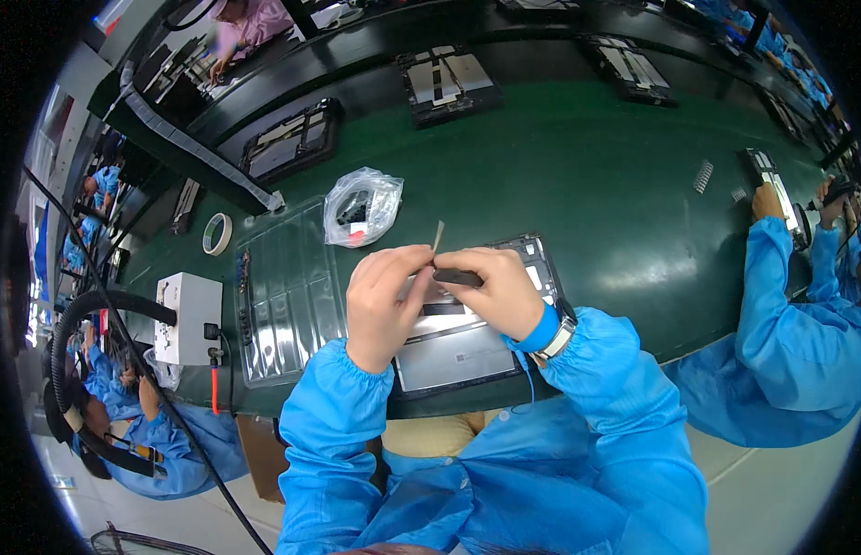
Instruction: The person assembles tablet devices along an assembly line by picking small components from a plastic bag using tweezers, inserting and pressing them into tablet frames, and placing the tablets onto a conveyor belt.
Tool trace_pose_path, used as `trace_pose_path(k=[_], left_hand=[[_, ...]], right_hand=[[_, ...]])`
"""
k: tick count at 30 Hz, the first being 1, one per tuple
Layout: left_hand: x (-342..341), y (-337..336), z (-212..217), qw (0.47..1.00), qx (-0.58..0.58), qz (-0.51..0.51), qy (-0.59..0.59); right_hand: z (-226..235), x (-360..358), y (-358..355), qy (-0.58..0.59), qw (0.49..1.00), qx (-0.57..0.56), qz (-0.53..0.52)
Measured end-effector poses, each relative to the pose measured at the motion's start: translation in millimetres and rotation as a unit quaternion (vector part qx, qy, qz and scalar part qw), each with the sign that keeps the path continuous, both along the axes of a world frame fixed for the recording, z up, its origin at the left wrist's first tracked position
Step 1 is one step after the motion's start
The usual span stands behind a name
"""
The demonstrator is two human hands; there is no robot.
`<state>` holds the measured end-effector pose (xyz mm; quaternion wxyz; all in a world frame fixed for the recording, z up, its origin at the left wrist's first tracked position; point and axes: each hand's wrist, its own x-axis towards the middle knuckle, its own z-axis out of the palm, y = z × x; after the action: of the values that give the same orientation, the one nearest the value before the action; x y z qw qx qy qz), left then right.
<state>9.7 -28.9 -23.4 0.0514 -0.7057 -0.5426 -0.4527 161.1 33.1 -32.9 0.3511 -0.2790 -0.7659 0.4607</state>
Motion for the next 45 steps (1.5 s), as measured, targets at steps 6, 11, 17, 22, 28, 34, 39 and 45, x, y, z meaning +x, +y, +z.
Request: trace_pose_path(k=[6,11,17,22,28,34,39,45], left_hand=[[-1,-2,3,1.0,-0.006,-0.005,0.007],[-4,-2,-1,0.999,0.014,0.002,0.033],[-1,-3,4,0.998,0.013,0.011,0.06],[-2,-4,2,0.998,0.002,0.007,0.054],[-4,-5,0,0.996,0.012,0.03,0.08],[0,-6,3,0.993,0.029,0.038,0.108],[2,-10,9,0.986,0.042,0.065,0.149],[-8,-17,11,0.984,0.065,0.067,0.154]], right_hand=[[-1,1,0,-0.034,0.996,0.077,0.008],[-3,3,-1,-0.011,0.997,0.075,0.015],[-5,5,0,0.007,0.997,0.072,0.035],[-4,3,-2,0.01,0.996,0.087,0.028],[-3,5,-1,-0.007,0.996,0.086,0.037],[-3,7,-2,-0.009,0.998,0.056,0.04],[-4,5,0,-0.012,0.998,0.029,0.057],[1,1,-2,0.008,0.997,0.009,0.08]])
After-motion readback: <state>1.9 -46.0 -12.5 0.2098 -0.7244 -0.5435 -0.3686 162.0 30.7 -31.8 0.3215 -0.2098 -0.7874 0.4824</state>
